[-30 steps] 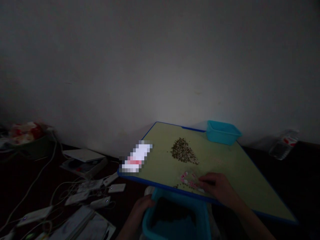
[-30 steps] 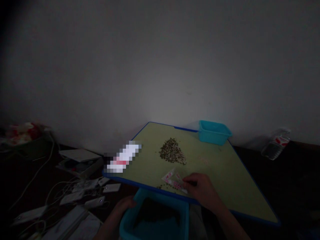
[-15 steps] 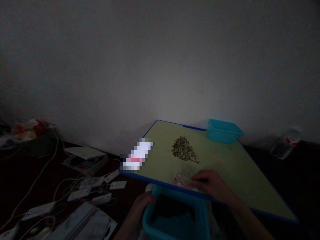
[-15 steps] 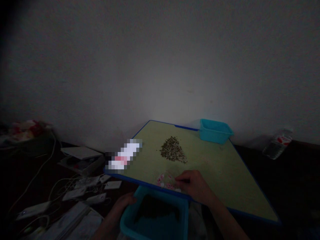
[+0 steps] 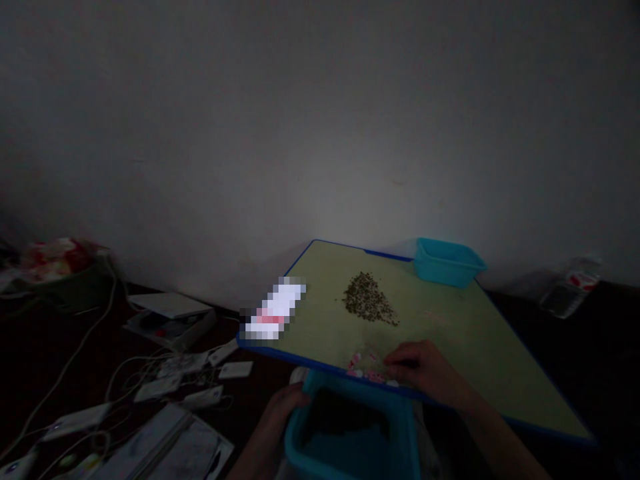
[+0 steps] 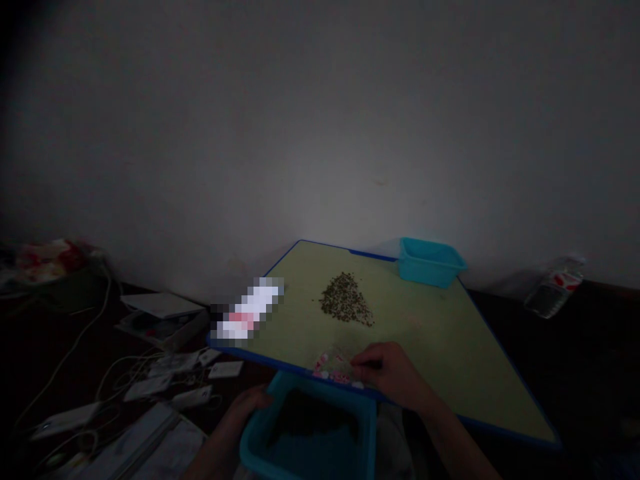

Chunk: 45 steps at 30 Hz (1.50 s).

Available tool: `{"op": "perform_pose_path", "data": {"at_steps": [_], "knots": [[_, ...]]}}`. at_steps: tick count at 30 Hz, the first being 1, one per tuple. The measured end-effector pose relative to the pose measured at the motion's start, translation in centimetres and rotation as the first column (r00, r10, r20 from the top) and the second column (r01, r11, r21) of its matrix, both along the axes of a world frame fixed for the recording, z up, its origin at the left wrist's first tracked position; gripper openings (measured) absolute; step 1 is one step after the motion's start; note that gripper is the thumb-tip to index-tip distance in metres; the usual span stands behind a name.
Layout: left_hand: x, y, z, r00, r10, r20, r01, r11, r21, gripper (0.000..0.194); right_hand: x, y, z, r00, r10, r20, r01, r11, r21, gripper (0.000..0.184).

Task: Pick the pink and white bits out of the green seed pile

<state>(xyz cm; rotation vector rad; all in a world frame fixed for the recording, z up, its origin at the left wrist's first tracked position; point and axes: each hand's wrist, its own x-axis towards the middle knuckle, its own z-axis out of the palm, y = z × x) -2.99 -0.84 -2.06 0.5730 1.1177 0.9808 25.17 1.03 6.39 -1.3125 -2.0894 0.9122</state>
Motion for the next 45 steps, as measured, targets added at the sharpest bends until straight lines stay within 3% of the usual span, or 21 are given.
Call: {"op": "perform_pose_path", "data": {"at_steps": [8, 14, 19, 26, 32, 38, 45], "knots": [[-0.3, 0.0, 0.1, 0.997, -0.041, 0.068, 0.04, 0.999, 0.01, 0.006, -0.4, 1.0, -0.2, 0.989, -0.146, 0.01, 0.145, 0.989, 0.039, 0.023], [-0.1, -0.3, 0.9, 0.997, -0.044, 0.067, 0.044, 0.999, 0.003, 0.013, -4.7, 2.1, 0.6, 0.985, -0.146, 0.091, 0.111, 0.944, 0.311, 0.02], [-0.2, -0.6, 2.1, 0.999, -0.019, 0.026, 0.019, 1.0, 0.01, 0.013, -6.7, 3.9, 0.3, 0.937, -0.218, 0.274, 0.091, 0.908, 0.41, 0.022], [-0.6, -0.5, 2.2, 0.999, -0.031, 0.017, 0.031, 0.999, 0.021, 0.01, -3.4, 5.5, -0.3, 0.899, -0.351, 0.261, 0.23, 0.887, 0.4, 0.021], [-0.1, -0.7, 2.7, 0.999, -0.034, 0.004, 0.034, 0.999, 0.023, 0.01, -0.1, 6.6, 0.3, 0.928, -0.334, 0.166, 0.268, 0.906, 0.327, 0.022], [-0.2, -0.6, 2.4, 0.999, -0.041, 0.032, 0.04, 0.999, 0.027, 0.007, 3.3, 9.7, 1.2, 0.932, -0.36, 0.05, 0.336, 0.905, 0.261, 0.029], [-0.7, 0.1, 0.8, 1.0, -0.007, 0.012, 0.006, 1.0, 0.014, 0.008, 2.5, 10.9, 0.0, 0.953, -0.291, 0.084, 0.262, 0.931, 0.254, 0.026]]}}
